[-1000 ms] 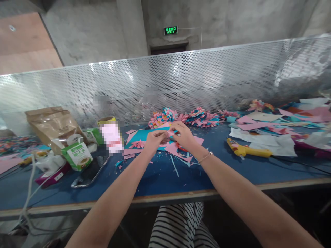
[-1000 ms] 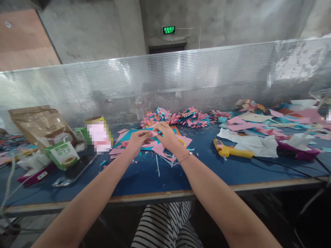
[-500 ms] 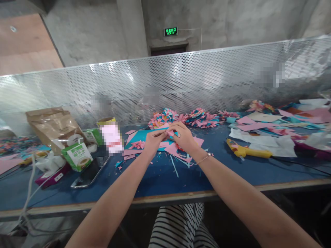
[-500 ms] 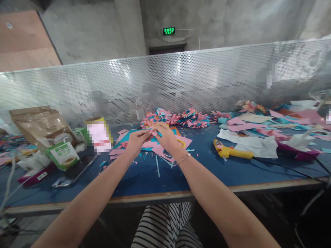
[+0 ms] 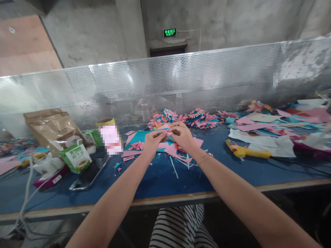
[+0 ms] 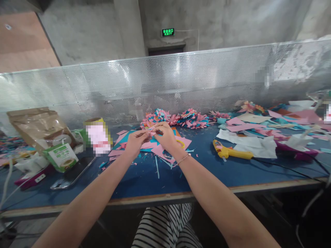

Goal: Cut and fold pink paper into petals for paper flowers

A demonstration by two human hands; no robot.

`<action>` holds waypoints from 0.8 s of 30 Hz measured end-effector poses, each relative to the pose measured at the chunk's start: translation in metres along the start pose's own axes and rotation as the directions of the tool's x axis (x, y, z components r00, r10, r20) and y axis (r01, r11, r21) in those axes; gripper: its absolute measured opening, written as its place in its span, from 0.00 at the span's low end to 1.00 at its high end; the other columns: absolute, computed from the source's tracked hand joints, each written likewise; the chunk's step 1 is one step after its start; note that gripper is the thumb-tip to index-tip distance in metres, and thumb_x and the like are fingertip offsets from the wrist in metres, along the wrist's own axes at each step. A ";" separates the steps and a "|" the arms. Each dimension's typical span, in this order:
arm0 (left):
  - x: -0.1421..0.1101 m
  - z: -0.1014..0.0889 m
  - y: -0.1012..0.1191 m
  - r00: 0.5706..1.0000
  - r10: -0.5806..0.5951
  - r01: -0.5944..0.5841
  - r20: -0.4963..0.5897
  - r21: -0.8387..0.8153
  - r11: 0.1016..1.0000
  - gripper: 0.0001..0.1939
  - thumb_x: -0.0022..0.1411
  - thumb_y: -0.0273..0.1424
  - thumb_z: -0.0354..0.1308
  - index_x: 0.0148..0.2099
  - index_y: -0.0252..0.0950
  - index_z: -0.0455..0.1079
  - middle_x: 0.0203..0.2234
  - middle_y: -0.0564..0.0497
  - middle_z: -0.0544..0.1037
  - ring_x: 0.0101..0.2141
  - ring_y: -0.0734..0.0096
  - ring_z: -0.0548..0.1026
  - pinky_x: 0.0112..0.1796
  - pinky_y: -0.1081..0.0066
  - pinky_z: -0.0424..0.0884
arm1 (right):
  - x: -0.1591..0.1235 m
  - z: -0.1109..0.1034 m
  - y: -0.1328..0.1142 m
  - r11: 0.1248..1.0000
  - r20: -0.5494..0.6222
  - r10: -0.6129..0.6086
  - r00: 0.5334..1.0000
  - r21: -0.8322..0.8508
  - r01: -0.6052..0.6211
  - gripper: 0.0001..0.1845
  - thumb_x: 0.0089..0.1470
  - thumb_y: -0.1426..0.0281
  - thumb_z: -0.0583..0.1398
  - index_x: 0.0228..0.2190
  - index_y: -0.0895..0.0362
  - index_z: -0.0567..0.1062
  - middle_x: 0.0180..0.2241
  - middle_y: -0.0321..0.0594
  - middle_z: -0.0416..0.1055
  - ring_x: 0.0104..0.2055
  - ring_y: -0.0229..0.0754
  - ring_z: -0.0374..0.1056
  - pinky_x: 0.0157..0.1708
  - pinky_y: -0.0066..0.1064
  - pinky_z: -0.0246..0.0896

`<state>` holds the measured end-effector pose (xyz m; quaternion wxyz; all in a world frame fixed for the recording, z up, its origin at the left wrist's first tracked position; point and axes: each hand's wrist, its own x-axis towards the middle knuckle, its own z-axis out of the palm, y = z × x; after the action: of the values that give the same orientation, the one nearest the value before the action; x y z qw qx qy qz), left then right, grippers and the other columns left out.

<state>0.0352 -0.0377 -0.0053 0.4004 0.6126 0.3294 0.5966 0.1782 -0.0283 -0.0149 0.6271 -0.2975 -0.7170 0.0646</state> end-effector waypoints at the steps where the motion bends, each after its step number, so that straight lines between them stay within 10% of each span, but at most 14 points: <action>1: 0.000 0.000 0.000 1.000 0.008 -0.008 -0.009 0.016 1.000 0.11 0.44 0.35 0.61 0.31 0.35 0.74 0.19 0.52 0.74 0.22 0.75 0.70 0.27 0.73 0.68 | 0.000 0.001 0.001 0.999 0.000 0.031 1.000 0.017 -0.031 0.04 0.42 0.75 0.58 0.24 0.57 0.72 0.34 0.41 0.65 0.40 0.41 0.63 0.38 0.35 0.63; 9: 0.006 -0.006 -0.004 0.996 0.074 -0.067 -0.040 0.156 0.985 0.10 0.45 0.36 0.59 0.29 0.36 0.73 0.16 0.55 0.69 0.18 0.78 0.63 0.21 0.75 0.60 | -0.002 0.002 0.002 0.919 0.161 0.231 0.960 0.289 -0.269 0.18 0.42 0.74 0.56 0.39 0.55 0.65 0.43 0.43 0.65 0.41 0.39 0.66 0.35 0.31 0.64; 24: 0.004 -0.004 0.001 0.989 0.134 -0.148 0.065 0.330 0.932 0.08 0.47 0.33 0.58 0.30 0.35 0.72 0.24 0.50 0.75 0.25 0.73 0.70 0.29 0.73 0.64 | 0.001 -0.004 -0.004 0.956 0.184 0.285 0.941 0.011 -0.292 0.09 0.45 0.65 0.57 0.24 0.59 0.74 0.23 0.38 0.71 0.24 0.36 0.64 0.25 0.28 0.59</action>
<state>0.0313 -0.0344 -0.0029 0.2538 0.7058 0.3726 0.5464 0.1811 -0.0318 -0.0113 0.5490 -0.3801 -0.7181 0.1961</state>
